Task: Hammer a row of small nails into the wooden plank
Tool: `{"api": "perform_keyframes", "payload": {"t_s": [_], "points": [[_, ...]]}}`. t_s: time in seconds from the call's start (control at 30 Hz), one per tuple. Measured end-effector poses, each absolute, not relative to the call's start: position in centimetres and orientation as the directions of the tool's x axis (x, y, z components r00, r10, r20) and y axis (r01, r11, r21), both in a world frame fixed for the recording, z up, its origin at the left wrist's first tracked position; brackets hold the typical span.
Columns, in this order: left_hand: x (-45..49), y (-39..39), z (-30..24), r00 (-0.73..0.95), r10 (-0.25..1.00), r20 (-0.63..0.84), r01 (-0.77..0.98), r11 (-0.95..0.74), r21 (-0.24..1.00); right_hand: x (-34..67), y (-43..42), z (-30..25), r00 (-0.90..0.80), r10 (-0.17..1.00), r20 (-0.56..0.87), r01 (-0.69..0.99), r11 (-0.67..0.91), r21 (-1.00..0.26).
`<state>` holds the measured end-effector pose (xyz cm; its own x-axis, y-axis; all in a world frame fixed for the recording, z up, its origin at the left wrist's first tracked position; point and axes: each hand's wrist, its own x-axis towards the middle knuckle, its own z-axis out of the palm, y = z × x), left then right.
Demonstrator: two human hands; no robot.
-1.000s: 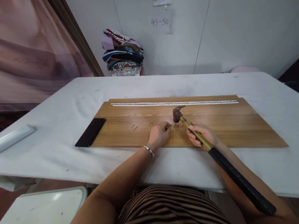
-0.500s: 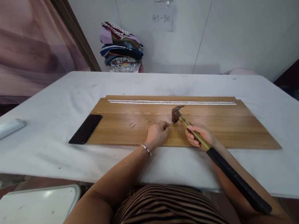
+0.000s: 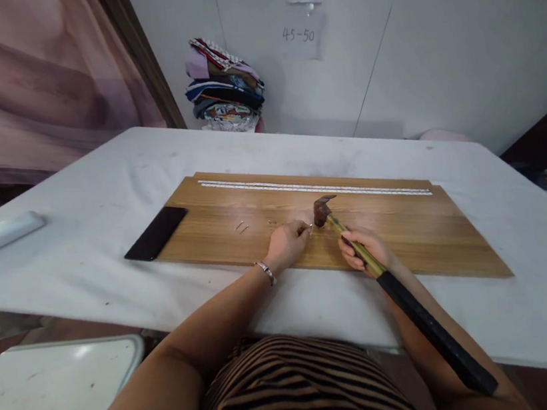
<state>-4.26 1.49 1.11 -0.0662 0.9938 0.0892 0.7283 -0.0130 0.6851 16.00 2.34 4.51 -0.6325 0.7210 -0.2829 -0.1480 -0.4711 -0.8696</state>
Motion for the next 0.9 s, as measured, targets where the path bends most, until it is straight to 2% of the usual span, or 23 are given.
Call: {"api": "perform_keyframes", "payload": {"t_s": [0.33,0.63,0.9], "points": [[-4.31,1.38,1.14,-0.060,0.996,0.059,0.755,0.006,0.656,16.33,2.59,4.18,-0.637,0.723,-0.269,-0.156,-0.462,-0.873],[-4.24,1.38,1.49,-0.063,0.997,0.042,0.744,0.019,0.668,16.19,2.42,4.17,-0.611,0.728,-0.310,-0.150,-0.491,-0.858],[-4.34,1.28,1.41,-0.065,0.997,0.046,0.731,0.016,0.682,16.25,2.22,4.43,-0.617,0.731,-0.291,-0.158,-0.477,-0.865]]}}
